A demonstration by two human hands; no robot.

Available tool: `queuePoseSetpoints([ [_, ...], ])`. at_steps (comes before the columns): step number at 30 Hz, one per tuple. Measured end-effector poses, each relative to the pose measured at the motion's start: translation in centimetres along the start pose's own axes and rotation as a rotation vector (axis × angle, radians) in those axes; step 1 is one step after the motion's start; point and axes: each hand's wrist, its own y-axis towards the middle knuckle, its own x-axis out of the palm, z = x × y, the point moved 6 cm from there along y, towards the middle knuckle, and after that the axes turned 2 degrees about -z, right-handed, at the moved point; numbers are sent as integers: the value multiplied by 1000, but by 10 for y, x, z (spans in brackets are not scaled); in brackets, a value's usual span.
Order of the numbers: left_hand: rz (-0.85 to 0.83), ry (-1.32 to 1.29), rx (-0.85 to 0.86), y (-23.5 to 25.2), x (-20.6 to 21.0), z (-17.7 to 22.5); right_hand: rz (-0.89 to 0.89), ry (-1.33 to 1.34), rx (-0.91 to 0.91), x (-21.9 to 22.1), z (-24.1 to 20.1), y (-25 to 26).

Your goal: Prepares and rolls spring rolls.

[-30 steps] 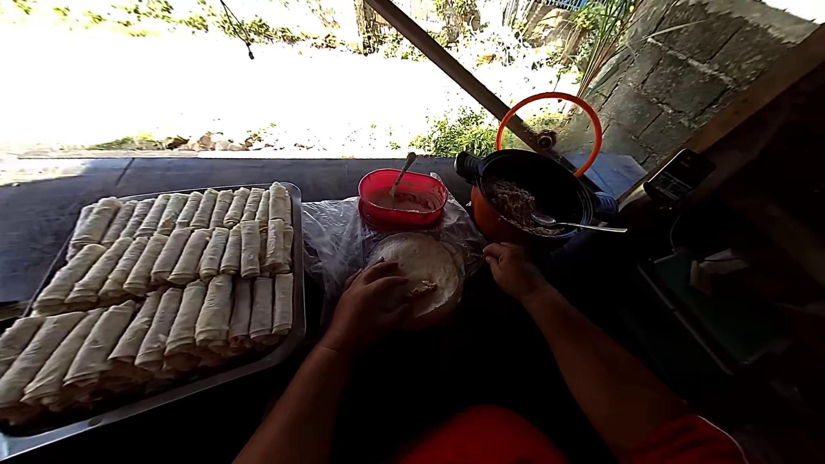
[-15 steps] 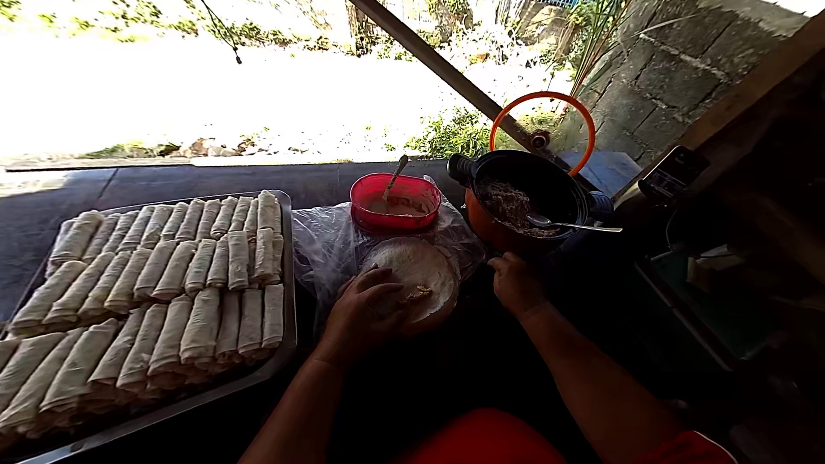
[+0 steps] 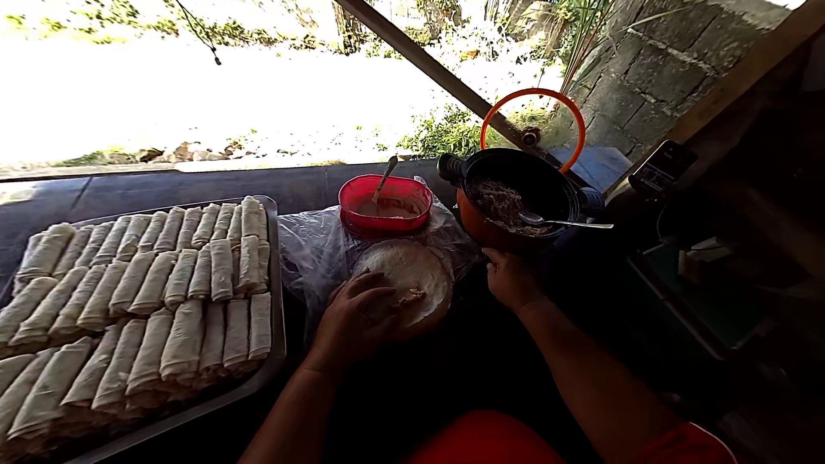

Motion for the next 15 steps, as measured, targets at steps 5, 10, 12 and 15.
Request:
queuePoseSetpoints([
  [5,-4,-8,2,0,0,-2,-76,23,-74,14,-1,13],
  [10,-3,2,2,0,1,-2,-67,34,-91,12,2,15],
  [12,-5,1,-2,0,1,-2,-83,63,-91,11,3,15],
  [15,-6,1,-4,0,0,-1,-132,136,-77,11,4,17],
])
